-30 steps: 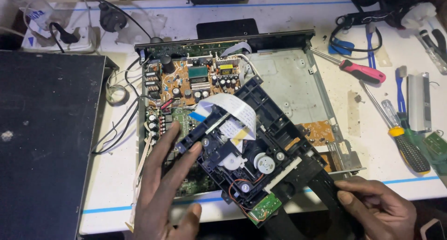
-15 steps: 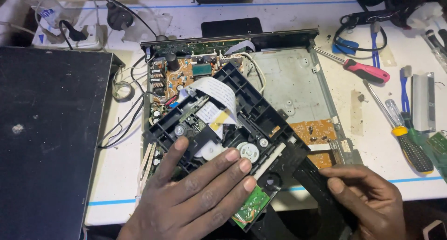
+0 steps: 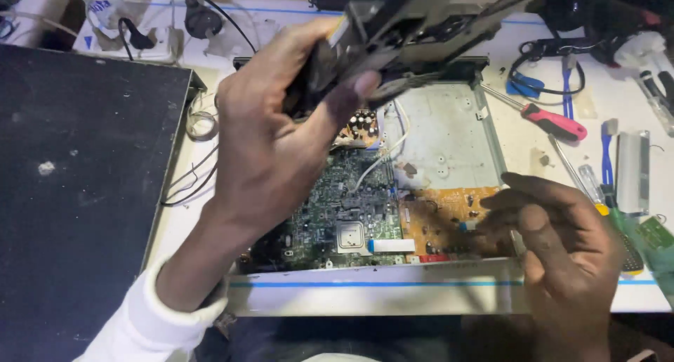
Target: Disconnecting ribbon cables and removing the disc drive assembly from an electronic device during a repair process.
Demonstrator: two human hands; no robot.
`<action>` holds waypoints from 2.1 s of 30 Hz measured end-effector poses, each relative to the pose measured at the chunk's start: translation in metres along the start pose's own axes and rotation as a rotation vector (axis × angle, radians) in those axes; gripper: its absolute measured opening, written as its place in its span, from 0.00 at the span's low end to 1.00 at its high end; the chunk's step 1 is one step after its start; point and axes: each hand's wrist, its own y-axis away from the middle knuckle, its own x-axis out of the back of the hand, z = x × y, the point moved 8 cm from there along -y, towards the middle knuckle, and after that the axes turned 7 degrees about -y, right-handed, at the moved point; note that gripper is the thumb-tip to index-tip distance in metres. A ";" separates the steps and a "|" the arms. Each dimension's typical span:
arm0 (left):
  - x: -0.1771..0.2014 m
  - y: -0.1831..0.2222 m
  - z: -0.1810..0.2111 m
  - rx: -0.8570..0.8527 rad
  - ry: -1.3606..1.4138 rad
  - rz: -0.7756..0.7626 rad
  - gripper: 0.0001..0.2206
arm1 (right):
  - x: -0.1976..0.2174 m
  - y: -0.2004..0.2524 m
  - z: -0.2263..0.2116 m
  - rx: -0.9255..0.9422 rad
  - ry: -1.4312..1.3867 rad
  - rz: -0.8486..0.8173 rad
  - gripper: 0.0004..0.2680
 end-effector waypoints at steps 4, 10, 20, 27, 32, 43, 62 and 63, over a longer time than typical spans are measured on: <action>-0.031 -0.016 -0.010 0.243 0.532 -0.051 0.17 | -0.026 -0.014 -0.009 0.017 0.000 -0.103 0.18; -0.098 -0.005 -0.017 0.586 0.921 -0.169 0.22 | -0.013 -0.028 0.014 0.006 -0.190 -0.021 0.22; -0.158 0.003 -0.038 0.406 0.626 -0.545 0.39 | 0.052 -0.029 0.026 -0.091 -0.112 0.262 0.26; -0.216 0.024 -0.063 -0.146 -0.195 -0.714 0.15 | 0.070 -0.030 0.046 -0.314 0.029 0.263 0.18; -0.229 0.035 -0.072 -0.316 -0.353 -0.755 0.10 | 0.066 -0.032 0.066 -0.445 -0.081 0.252 0.17; -0.168 0.000 -0.119 -0.162 -0.354 -0.340 0.08 | 0.059 -0.043 0.077 -0.660 0.043 0.173 0.15; -0.173 0.007 -0.153 0.032 -0.363 -0.271 0.11 | 0.035 -0.068 0.087 -0.721 0.011 0.025 0.12; -0.174 0.007 -0.153 0.032 -0.363 -0.272 0.11 | 0.031 -0.068 0.085 -0.722 0.011 0.025 0.12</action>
